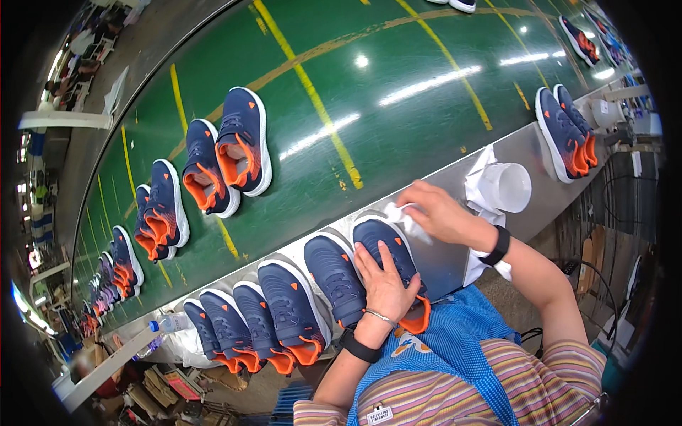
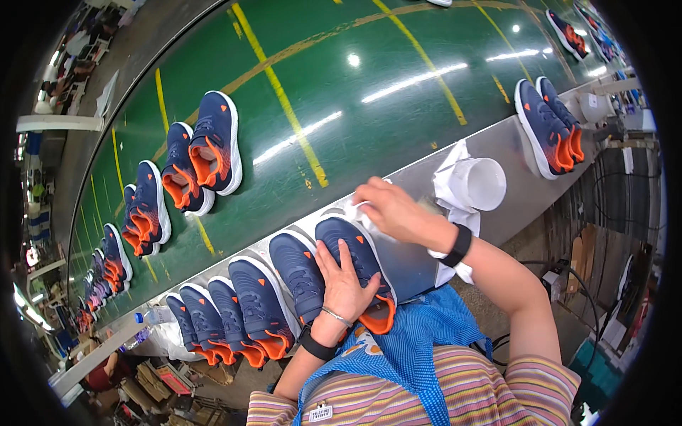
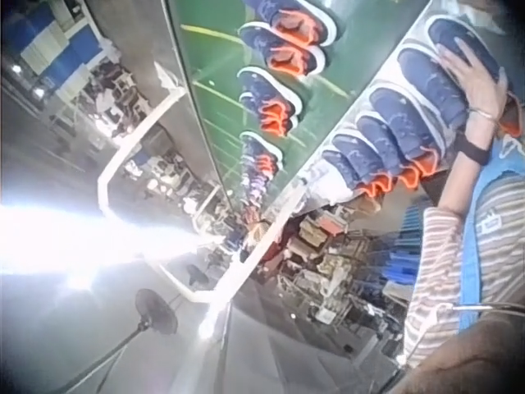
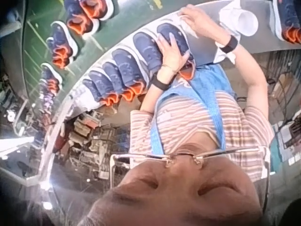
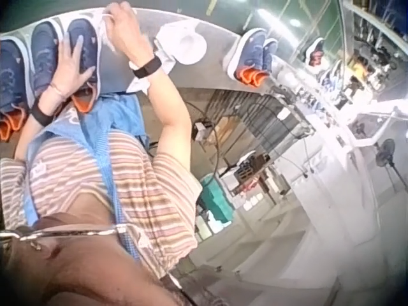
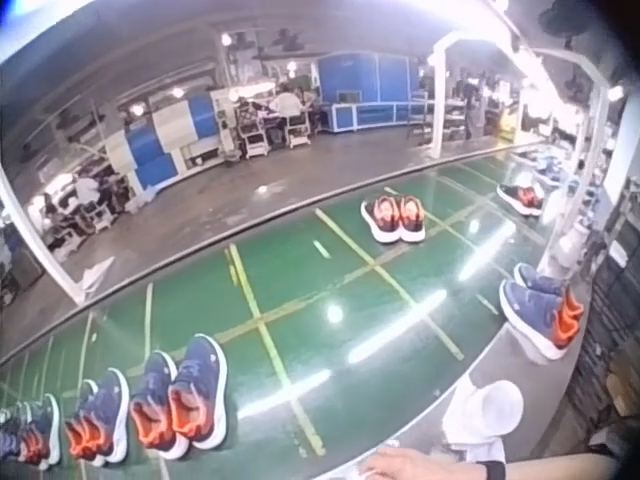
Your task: The person cleans shoes by hand using a cloth and a sponge, handling them one at a time from a conveyor belt. They wipe the soles and sides of each shoe, occasionally applying liquid from a bottle to the cloth, before placing them back.
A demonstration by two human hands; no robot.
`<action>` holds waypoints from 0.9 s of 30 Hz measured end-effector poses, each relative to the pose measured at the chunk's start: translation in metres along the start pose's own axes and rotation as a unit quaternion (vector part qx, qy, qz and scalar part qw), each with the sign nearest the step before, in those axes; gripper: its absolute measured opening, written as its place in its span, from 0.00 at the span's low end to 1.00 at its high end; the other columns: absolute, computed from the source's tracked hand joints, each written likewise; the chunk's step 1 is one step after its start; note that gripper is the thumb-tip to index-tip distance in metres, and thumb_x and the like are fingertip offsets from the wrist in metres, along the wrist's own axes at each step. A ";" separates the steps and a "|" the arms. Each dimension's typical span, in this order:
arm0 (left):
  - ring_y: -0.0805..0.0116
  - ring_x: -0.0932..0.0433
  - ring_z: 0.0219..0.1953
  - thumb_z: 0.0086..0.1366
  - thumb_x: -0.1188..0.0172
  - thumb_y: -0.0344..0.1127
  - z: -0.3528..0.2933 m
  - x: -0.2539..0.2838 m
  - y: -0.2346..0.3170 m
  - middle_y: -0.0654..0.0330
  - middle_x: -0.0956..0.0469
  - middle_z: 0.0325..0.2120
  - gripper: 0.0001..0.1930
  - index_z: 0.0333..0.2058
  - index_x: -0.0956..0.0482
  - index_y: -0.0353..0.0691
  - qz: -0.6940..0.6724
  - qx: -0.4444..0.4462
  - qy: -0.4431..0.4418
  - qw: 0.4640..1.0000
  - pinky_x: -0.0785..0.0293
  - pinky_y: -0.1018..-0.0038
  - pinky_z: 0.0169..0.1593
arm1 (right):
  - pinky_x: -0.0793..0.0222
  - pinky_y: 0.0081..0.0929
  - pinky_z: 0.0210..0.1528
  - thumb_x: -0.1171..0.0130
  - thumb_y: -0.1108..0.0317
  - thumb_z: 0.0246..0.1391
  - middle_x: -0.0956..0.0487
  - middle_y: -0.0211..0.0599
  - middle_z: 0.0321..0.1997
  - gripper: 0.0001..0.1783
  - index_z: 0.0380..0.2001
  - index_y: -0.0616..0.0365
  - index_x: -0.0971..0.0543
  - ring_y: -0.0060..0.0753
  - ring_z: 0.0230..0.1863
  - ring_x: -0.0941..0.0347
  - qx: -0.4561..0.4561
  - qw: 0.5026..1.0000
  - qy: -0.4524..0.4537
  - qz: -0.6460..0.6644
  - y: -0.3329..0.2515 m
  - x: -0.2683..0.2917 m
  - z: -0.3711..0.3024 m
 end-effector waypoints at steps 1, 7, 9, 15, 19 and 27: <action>0.26 0.62 0.56 0.46 0.39 0.43 0.001 -0.001 0.000 0.22 0.64 0.52 0.44 0.54 0.52 0.21 0.000 0.005 0.000 1.000 0.58 0.53 0.59 | 0.36 0.31 0.36 0.46 0.74 0.44 0.30 0.41 0.32 0.06 0.29 0.62 0.29 0.44 0.35 0.32 0.001 1.000 -0.004 0.002 0.003 -0.011 0.012; 0.24 0.63 0.56 0.44 0.39 0.40 0.004 0.000 -0.003 0.21 0.65 0.52 0.43 0.53 0.51 0.21 -0.053 -0.010 0.009 0.999 0.59 0.49 0.58 | 0.36 0.34 0.36 0.43 0.69 0.42 0.27 0.43 0.26 0.07 0.25 0.61 0.27 0.46 0.33 0.31 -0.034 0.985 -0.130 0.104 0.015 -0.087 0.052; 0.24 0.63 0.56 0.44 0.39 0.39 0.003 0.000 -0.005 0.21 0.65 0.52 0.41 0.51 0.49 0.20 -0.047 -0.005 0.011 0.999 0.59 0.48 0.58 | 0.34 0.36 0.35 0.43 0.67 0.41 0.25 0.46 0.26 0.10 0.26 0.62 0.27 0.48 0.32 0.29 -0.182 0.971 -0.102 0.117 0.038 -0.089 0.051; 0.24 0.62 0.55 0.42 0.39 0.36 0.000 0.000 -0.007 0.22 0.63 0.52 0.34 0.44 0.42 0.19 -0.058 -0.014 0.037 0.998 0.58 0.46 0.57 | 0.34 0.38 0.37 0.47 0.69 0.43 0.25 0.53 0.28 0.09 0.25 0.65 0.28 0.53 0.34 0.29 -0.177 0.980 -0.042 0.076 0.048 -0.081 0.034; 0.23 0.61 0.55 0.43 0.39 0.36 0.000 0.000 -0.006 0.22 0.63 0.52 0.31 0.41 0.40 0.20 -0.055 -0.014 0.032 0.998 0.56 0.46 0.56 | 0.36 0.37 0.36 0.47 0.70 0.45 0.27 0.50 0.29 0.08 0.28 0.65 0.27 0.51 0.35 0.30 -0.148 0.982 0.008 0.114 0.043 -0.073 0.024; 0.23 0.62 0.55 0.42 0.39 0.36 -0.002 0.003 -0.012 0.22 0.64 0.52 0.35 0.45 0.44 0.20 -0.065 -0.014 0.043 0.997 0.58 0.46 0.57 | 0.38 0.31 0.29 0.45 0.71 0.45 0.30 0.42 0.25 0.07 0.23 0.64 0.30 0.41 0.26 0.32 -0.058 0.992 -0.033 0.104 0.023 -0.076 0.022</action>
Point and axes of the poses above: each hand's wrist, its own z-axis towards the middle knuckle, its own x-axis out of the back of the hand, y = z × x, the point moved 9 cm from there along z, towards the middle knuckle
